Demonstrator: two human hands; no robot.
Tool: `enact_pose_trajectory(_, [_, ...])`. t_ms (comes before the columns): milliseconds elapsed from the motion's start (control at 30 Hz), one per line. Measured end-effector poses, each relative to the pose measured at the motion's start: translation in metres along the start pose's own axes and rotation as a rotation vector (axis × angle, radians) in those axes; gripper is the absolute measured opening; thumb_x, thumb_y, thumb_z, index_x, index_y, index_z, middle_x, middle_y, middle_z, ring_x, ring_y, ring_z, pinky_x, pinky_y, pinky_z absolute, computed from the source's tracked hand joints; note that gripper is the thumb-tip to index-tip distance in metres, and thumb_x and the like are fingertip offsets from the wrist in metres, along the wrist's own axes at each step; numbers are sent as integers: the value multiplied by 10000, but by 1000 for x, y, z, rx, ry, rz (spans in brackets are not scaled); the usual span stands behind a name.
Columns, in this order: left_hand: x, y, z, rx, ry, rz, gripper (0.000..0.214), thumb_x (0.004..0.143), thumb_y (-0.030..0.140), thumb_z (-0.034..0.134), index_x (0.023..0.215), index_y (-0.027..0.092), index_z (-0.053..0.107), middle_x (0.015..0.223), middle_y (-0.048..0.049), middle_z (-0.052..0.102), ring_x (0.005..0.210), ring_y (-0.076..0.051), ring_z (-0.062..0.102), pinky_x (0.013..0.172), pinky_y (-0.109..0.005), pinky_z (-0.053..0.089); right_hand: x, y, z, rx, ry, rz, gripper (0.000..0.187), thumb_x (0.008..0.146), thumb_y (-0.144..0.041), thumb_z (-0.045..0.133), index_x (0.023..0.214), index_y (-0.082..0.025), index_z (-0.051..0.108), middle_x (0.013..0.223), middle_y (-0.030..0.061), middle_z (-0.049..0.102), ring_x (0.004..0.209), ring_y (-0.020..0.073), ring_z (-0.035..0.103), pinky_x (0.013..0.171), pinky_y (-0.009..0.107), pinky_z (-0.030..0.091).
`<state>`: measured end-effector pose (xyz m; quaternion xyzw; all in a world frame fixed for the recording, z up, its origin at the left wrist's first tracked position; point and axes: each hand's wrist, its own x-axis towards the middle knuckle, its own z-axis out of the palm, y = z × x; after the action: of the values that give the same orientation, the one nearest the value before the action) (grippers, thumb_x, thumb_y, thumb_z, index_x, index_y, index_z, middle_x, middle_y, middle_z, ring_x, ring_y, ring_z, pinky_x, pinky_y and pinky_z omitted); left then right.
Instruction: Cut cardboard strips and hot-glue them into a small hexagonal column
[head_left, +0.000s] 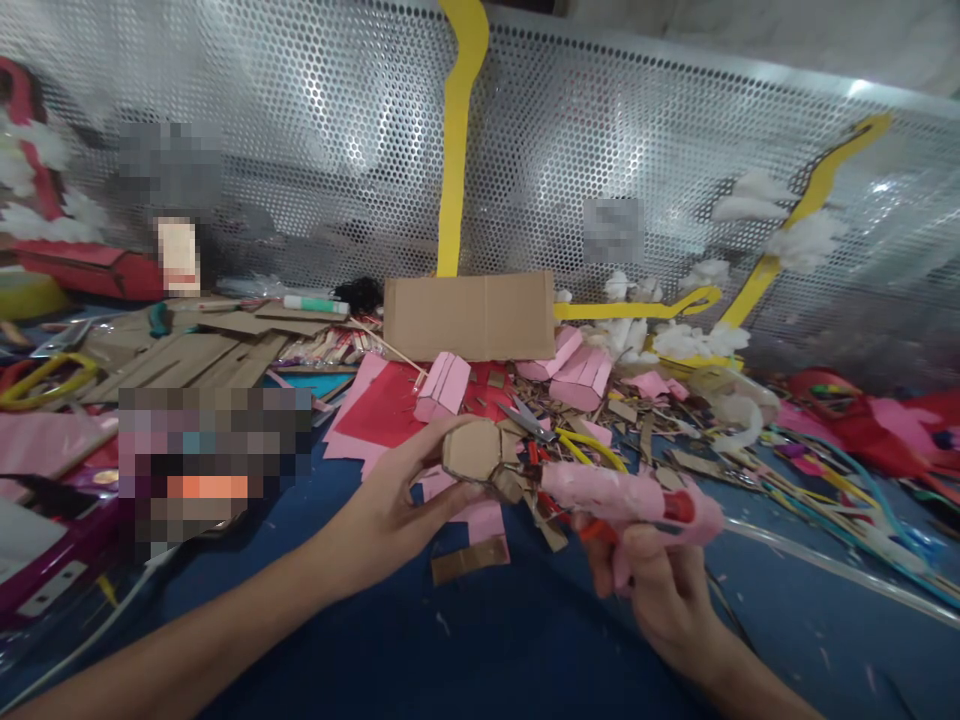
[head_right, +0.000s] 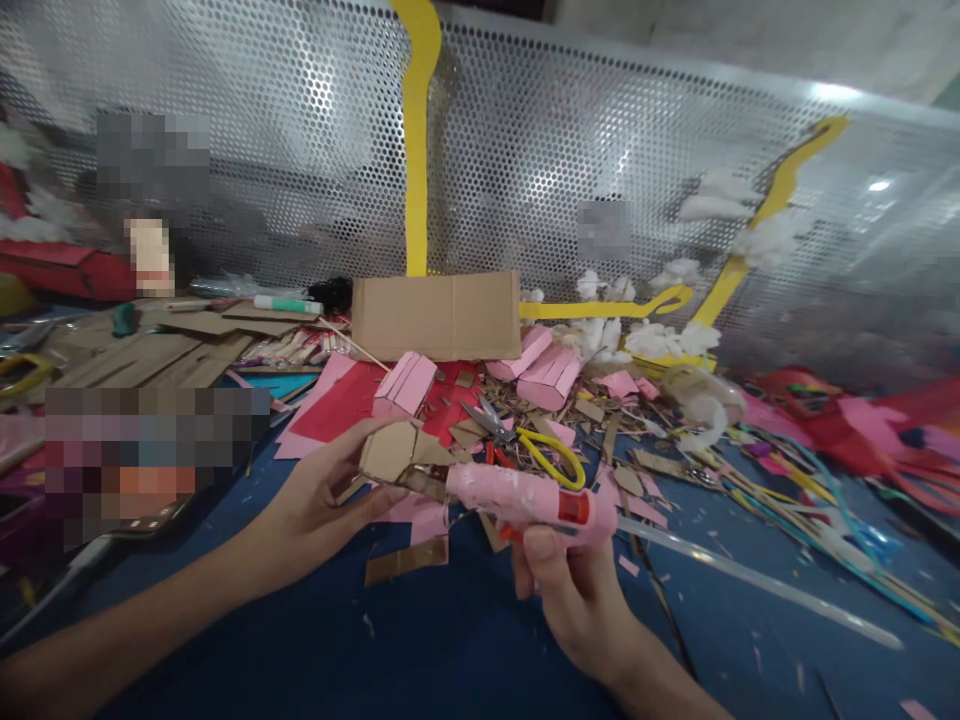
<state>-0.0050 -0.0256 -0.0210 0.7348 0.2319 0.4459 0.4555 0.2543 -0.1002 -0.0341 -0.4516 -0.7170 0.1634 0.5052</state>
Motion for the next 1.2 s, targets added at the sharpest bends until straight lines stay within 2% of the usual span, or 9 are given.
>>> enact_pose_trajectory(167, [0,1,-1,4,-7,-1,359,1016,293,667,1367,253,607,1244,-81,737,1177,-225,704,1077,-370,569,-5,4,-2,-37,-16,-21,667,1129,-519,343,583,-215,577,481,0,579,410,122,531,422,234,438])
enact_pose_trajectory(333, [1,1,0,-2,-3,-35,353,1017,301,665,1360,241,608,1294,-102,738,1176,-235,710,1067,-387,581,-4,-1,-3,-16,26,-75,561,1115,-499,423,646,-236,583,517,-10,598,439,149,543,426,258,468])
enact_pose_trajectory(500, [1,-3,0,9,10,-65,374,1006,318,673,1362,224,602,1324,-114,733,1189,-247,708,1073,-415,579,-9,8,-2,3,-1,-43,467,1102,-487,462,723,-246,591,563,-16,591,459,151,517,453,272,458])
enact_pose_trajectory(700, [0,-8,-1,5,10,-111,397,1006,311,675,1386,240,583,1347,-105,728,1209,-237,693,1041,-367,587,-17,20,0,-11,19,2,461,1098,-479,473,727,-236,598,564,-17,575,476,144,503,474,265,423])
enact_pose_trajectory(867, [0,-8,-2,25,18,-114,421,999,304,671,1402,223,581,1315,-114,738,1155,-244,713,1021,-406,605,-12,16,-1,-80,-2,-31,494,1109,-470,446,703,-230,592,555,-12,585,469,139,509,466,267,408])
enact_pose_trajectory(1033, [1,-5,-6,38,-15,-133,500,991,313,685,1465,232,547,1378,-134,710,1225,-281,696,1021,-424,615,-5,7,-3,-78,-15,-77,514,1115,-477,426,690,-235,585,540,-16,576,452,140,515,431,255,416])
enact_pose_trajectory(1200, [2,-6,-9,54,-48,-87,503,1042,350,605,1524,246,505,1450,-135,672,1315,-289,657,1110,-459,563,-6,9,-4,-70,25,-77,513,1110,-473,454,681,-229,594,545,-10,610,456,136,555,442,245,445])
